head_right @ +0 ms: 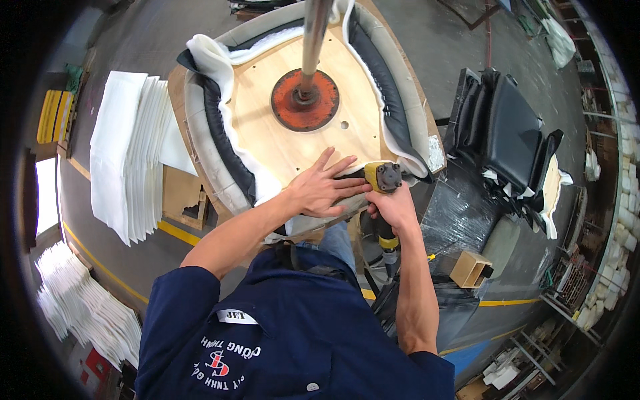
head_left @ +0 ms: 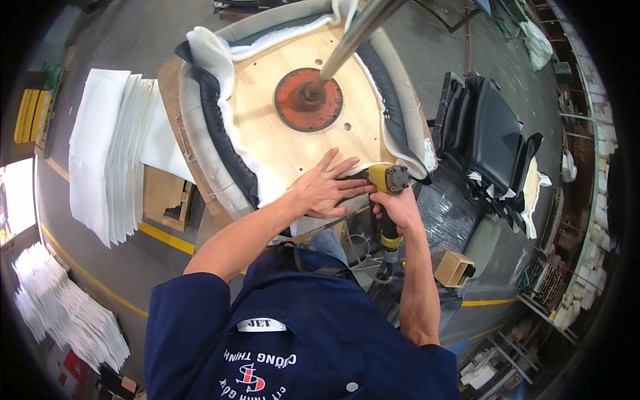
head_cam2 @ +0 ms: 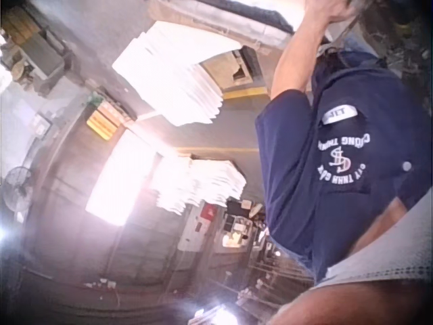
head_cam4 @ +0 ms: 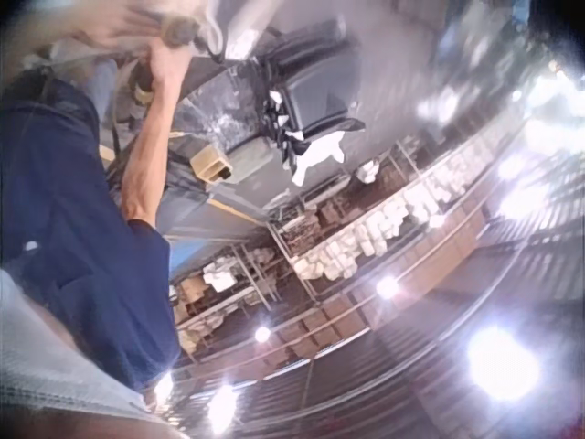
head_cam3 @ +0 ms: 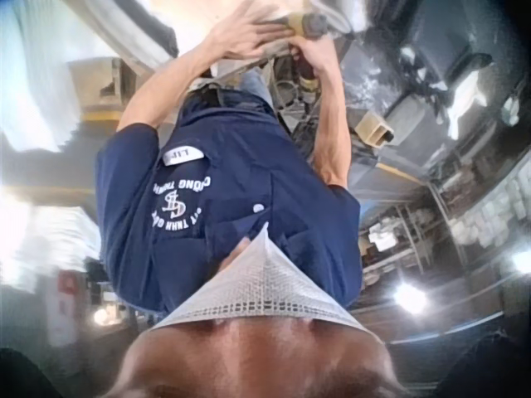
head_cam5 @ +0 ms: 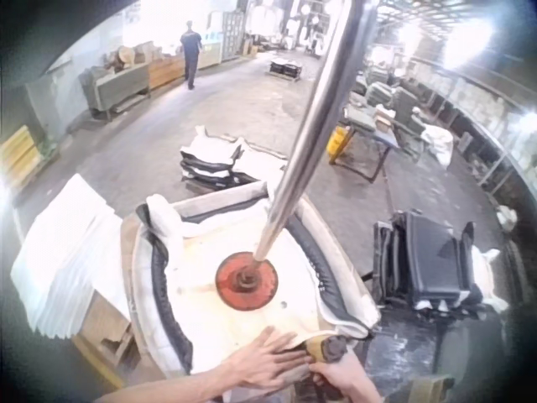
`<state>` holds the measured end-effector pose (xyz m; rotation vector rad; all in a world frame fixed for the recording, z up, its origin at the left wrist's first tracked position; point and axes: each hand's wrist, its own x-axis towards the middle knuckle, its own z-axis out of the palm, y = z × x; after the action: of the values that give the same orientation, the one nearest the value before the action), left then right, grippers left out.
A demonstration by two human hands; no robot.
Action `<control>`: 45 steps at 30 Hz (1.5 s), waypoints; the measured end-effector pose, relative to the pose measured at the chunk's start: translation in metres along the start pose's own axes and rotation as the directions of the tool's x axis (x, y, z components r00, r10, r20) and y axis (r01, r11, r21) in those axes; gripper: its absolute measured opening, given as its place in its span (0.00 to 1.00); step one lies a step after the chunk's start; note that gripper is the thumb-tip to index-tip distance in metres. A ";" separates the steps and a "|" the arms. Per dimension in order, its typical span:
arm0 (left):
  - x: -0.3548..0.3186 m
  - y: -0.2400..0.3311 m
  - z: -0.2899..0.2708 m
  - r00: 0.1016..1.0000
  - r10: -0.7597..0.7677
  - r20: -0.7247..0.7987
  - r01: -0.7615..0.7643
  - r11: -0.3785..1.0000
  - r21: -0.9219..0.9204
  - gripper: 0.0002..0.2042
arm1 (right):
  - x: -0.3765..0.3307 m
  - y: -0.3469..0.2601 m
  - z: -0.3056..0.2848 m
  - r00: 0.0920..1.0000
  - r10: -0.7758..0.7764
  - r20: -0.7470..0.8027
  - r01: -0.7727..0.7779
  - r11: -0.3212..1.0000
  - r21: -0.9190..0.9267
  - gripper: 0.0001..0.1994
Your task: The person places a white fabric sheet over a wooden chair base, pulls the fabric taut around the edges, and uses a yellow staple gun to secure the fabric to the underside of the base. The person works around the perimeter, repeatedly pulling and stapling to attach the fabric.
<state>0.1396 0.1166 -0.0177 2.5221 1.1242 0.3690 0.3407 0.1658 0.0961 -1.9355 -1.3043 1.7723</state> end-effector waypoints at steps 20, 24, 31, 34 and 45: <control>0.006 -0.004 -0.008 0.998 -0.002 0.066 0.004 0.999 -0.034 0.30 | -0.004 -0.010 0.018 0.999 0.022 0.031 -0.022 0.999 0.027 0.08; 0.006 -0.002 -0.002 1.000 -0.010 -0.003 0.010 1.000 0.001 0.30 | 0.001 -0.007 0.015 0.997 0.047 0.063 -0.043 0.997 -0.057 0.11; 0.005 0.001 -0.008 1.000 -0.031 0.003 0.031 1.000 -0.003 0.28 | -0.002 -0.012 0.029 0.994 0.073 0.076 -0.069 0.996 -0.062 0.08; 0.008 0.004 -0.003 0.996 -0.049 -0.068 0.051 0.998 0.030 0.27 | 0.005 -0.013 0.022 0.994 0.078 0.073 -0.071 0.993 -0.092 0.08; -0.032 0.021 -0.011 0.992 -0.103 -0.066 0.110 0.986 0.121 0.30 | 0.011 -0.003 -0.004 0.990 -0.010 0.140 0.008 1.000 0.014 0.11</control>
<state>0.1288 0.0817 -0.0013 2.5590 1.3383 0.3578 0.3416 0.1770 0.0911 -1.8246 -1.3379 1.9381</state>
